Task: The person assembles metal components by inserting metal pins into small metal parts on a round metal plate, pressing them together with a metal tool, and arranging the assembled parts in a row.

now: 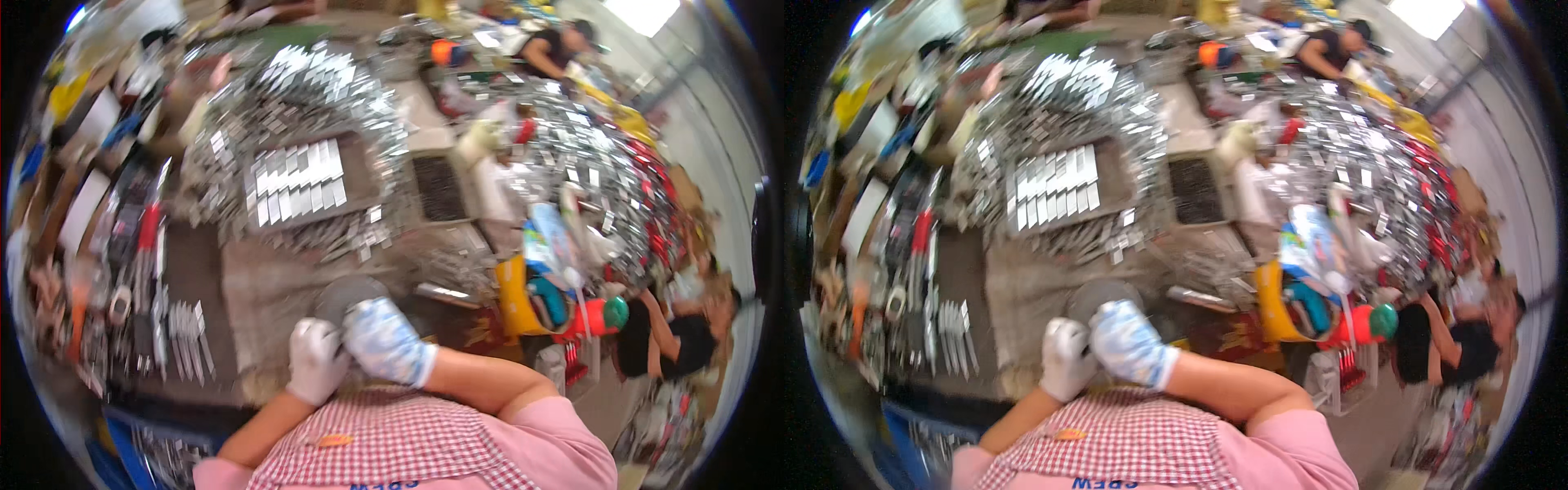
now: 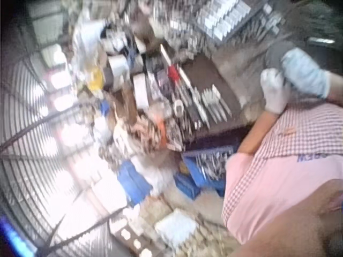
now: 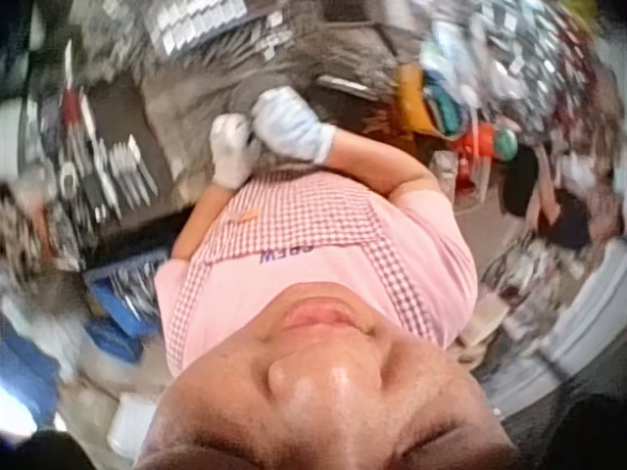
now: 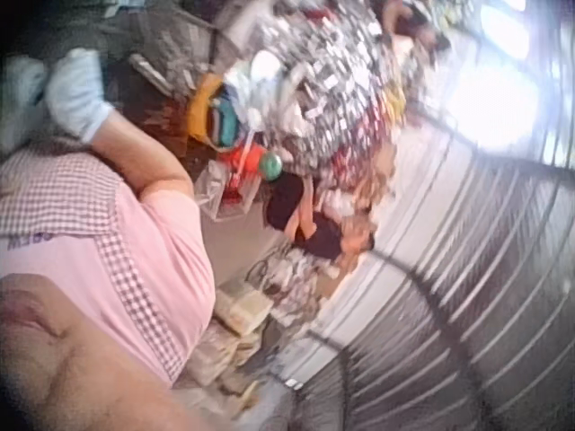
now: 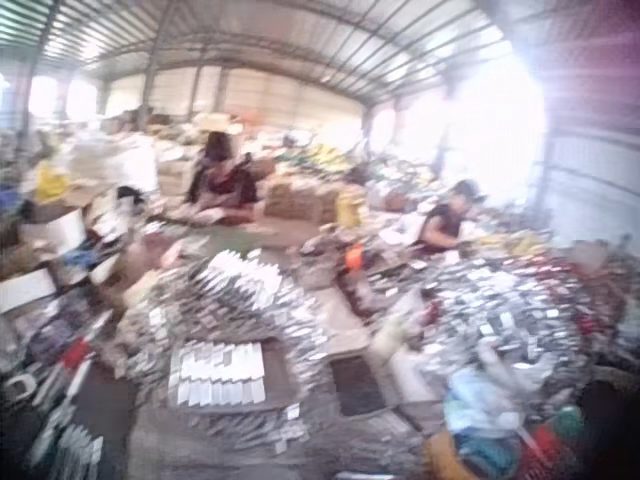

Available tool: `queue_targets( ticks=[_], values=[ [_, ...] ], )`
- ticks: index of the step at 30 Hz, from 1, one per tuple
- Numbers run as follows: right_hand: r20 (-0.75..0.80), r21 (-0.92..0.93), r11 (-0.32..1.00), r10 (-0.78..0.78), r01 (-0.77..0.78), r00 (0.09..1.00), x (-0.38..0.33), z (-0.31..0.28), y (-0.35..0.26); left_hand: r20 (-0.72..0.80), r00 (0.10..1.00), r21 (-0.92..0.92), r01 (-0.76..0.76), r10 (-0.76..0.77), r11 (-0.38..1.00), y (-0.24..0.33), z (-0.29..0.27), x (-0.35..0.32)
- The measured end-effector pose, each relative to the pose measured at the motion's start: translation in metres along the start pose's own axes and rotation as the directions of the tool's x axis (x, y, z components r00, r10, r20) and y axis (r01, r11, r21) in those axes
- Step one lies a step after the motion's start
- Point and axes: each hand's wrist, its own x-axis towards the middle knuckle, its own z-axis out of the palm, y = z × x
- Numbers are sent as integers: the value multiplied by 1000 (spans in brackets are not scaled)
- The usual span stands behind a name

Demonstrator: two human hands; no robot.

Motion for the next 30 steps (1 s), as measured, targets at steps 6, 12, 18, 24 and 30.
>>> queue_targets(
  ticks=[6, 12, 18, 24, 30],
  values=[
    [-92, 57, 998, 19, -14, 996, 9, 12, 6, 58, 998, 52, -7, 4, 999, 4, -7, -2],
    [-228, 129, 986, 135, -107, 964, -12, 28, -1, 95, 995, 95, -12, 2, 995, 6, -6, -4],
    [-102, 239, 965, 131, -104, 986, -26, 32, -12, 120, 988, 43, 96, -100, 994, 16, -8, -1],
    [-50, 226, 970, 99, -86, 994, -26, 24, -9, 114, 991, 58, 71, -77, 996, 13, -6, -2],
    [-247, 143, 987, 110, -76, 963, -24, 42, -18, 82, 993, 63, 78, -83, 995, 18, -5, -2]
  ],
)
